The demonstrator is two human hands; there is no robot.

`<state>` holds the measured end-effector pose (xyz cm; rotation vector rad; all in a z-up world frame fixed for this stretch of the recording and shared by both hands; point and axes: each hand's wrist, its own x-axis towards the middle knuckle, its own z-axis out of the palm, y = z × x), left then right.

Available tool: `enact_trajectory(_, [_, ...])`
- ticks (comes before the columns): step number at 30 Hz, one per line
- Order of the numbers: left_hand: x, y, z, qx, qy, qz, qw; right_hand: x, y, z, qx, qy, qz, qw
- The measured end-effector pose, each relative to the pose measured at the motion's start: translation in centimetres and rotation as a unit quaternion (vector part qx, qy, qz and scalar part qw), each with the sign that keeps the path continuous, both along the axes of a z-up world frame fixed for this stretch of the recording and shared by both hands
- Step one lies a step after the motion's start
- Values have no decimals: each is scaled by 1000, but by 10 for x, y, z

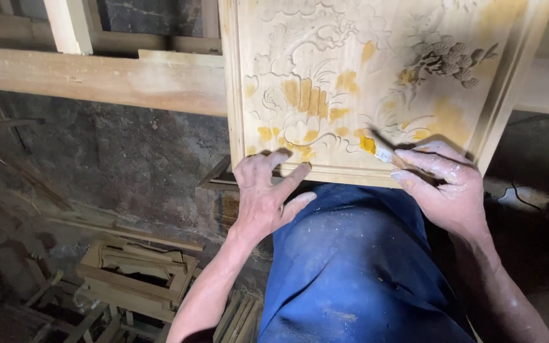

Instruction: Applying a yellow paste or stain to an intricately carved wooden panel using a small brush and fingers to ensure coverage in crevices.

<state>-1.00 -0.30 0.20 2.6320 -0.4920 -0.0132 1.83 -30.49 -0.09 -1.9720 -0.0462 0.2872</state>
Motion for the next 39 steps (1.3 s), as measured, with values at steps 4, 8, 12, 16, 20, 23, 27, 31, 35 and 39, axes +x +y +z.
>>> enact_trajectory(4, [4, -4, -8, 60, -15, -24, 998, -3, -4, 1, -1, -8, -18, 1000])
enact_trajectory(8, [12, 0, -9, 57, -50, -48, 996, -10, -17, -1, -21, -9, -43, 999])
enact_trajectory(12, [9, -22, 7, -10, -33, -52, 998, -19, -32, 5, -40, 19, -108, 993])
enact_trajectory(16, [15, -63, 12, -122, 2, -134, 983, -23, -39, 15, -49, 36, -147, 987])
enact_trajectory(20, [10, -86, -21, -113, -15, -117, 987, -23, -66, -14, -24, -95, -64, 993])
enact_trajectory(23, [9, -94, -33, -64, -34, -132, 989, -14, -79, -14, 0, -96, -45, 994])
enact_trajectory(27, [1, -83, -28, -42, -69, -105, 991, -5, -100, -10, 29, -102, -24, 994])
enact_trajectory(31, [-3, -92, -26, -13, -63, -88, 994, -1, -128, -9, 41, -96, -23, 994])
enact_trajectory(35, [-8, -103, -30, -17, -83, -60, 995, 3, -142, -14, 43, -89, 3, 995])
enact_trajectory(39, [-21, -112, -44, -27, -116, -26, 992, 10, -149, -18, 62, -97, 38, 993])
